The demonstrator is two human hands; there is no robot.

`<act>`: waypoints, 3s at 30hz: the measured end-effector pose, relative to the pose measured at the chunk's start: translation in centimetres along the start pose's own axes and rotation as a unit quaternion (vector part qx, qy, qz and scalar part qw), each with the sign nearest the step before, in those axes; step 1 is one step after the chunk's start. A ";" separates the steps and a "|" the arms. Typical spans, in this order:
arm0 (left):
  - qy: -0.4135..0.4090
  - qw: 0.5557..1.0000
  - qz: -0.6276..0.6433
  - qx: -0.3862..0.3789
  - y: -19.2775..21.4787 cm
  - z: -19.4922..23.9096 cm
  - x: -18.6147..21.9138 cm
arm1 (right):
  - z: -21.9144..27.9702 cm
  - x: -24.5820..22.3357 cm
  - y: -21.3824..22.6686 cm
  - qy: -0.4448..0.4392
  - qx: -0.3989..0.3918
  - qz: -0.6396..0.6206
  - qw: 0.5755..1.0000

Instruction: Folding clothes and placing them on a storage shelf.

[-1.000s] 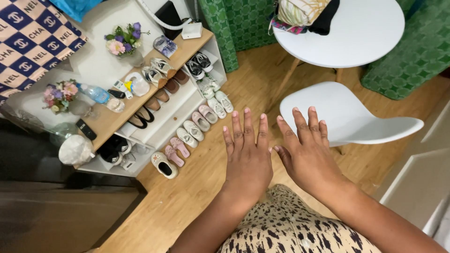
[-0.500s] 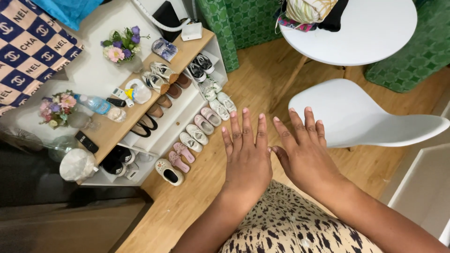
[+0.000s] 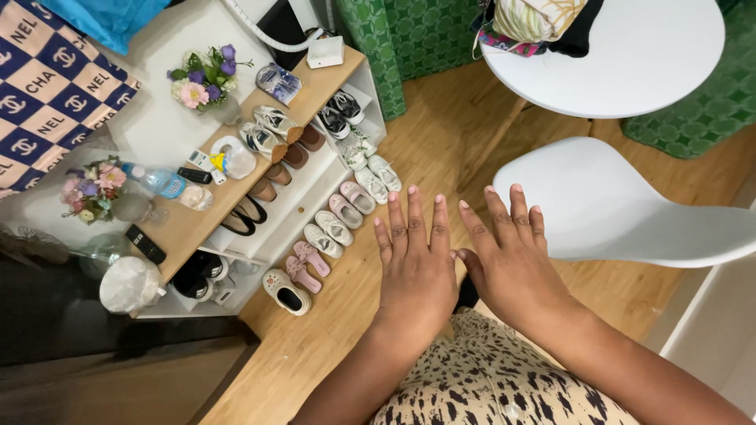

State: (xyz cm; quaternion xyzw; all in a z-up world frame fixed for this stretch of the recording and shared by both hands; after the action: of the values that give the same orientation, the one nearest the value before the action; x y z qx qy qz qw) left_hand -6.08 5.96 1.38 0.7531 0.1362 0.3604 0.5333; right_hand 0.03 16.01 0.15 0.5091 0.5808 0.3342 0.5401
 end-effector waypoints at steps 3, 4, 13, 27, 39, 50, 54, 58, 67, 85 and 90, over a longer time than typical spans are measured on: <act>0.020 1.000 -0.015 -0.012 0.3 -1.7 -0.6 | -2.0 0.4 0.2 0.002 -0.004 -0.003 1.000; 0.020 1.000 -0.017 -0.009 0.1 -2.3 -0.9 | -2.7 0.6 0.2 0.004 -0.001 -0.003 1.000; 0.001 1.000 -0.008 0.023 -1.2 -8.5 -1.7 | -7.8 4.8 -0.5 -0.003 -0.014 0.006 1.000; -0.046 0.999 0.010 -0.008 -5.3 -18.1 0.5 | -13.0 13.2 -0.1 -0.040 -0.051 0.017 0.998; -0.064 0.998 -0.010 0.001 -6.9 -24.8 3.9 | -14.6 20.4 3.0 -0.080 -0.004 0.027 0.996; -0.108 0.994 -0.015 -0.023 -8.2 -27.0 7.6 | -13.0 23.2 5.4 -0.113 0.044 0.028 0.992; -0.110 0.993 -0.011 -0.049 -8.5 -27.7 8.3 | -13.0 24.0 5.5 -0.112 0.047 0.031 0.992; -0.135 0.990 0.010 -0.029 -8.7 -29.0 8.7 | -13.5 24.9 5.7 -0.124 0.051 0.040 0.990; -0.178 0.982 0.008 -0.063 -10.1 -34.6 9.9 | -16.2 28.6 6.2 -0.177 0.053 0.047 0.982; -0.194 0.978 0.023 -0.067 -11.7 -47.1 8.1 | -24.8 35.1 5.3 -0.225 0.023 0.047 0.973; -0.198 0.978 0.024 -0.068 -12.8 -49.5 7.4 | -26.4 36.5 4.8 -0.238 0.018 0.056 0.970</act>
State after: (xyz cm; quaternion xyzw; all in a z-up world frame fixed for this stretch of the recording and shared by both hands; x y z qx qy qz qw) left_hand -32.64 50.25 1.31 0.7745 -0.0154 0.2255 0.5909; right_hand -20.70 56.30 -0.72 0.6154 0.4125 0.2228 0.6336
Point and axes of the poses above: each hand's wrist, its own z-axis away from the middle knuckle, its own y-axis out of the back of the hand, x = y × z, the point moved 7 cm from there along -z, towards the middle knuckle, and after that the axes turned 6 degrees about y, right-handed, at the moved point
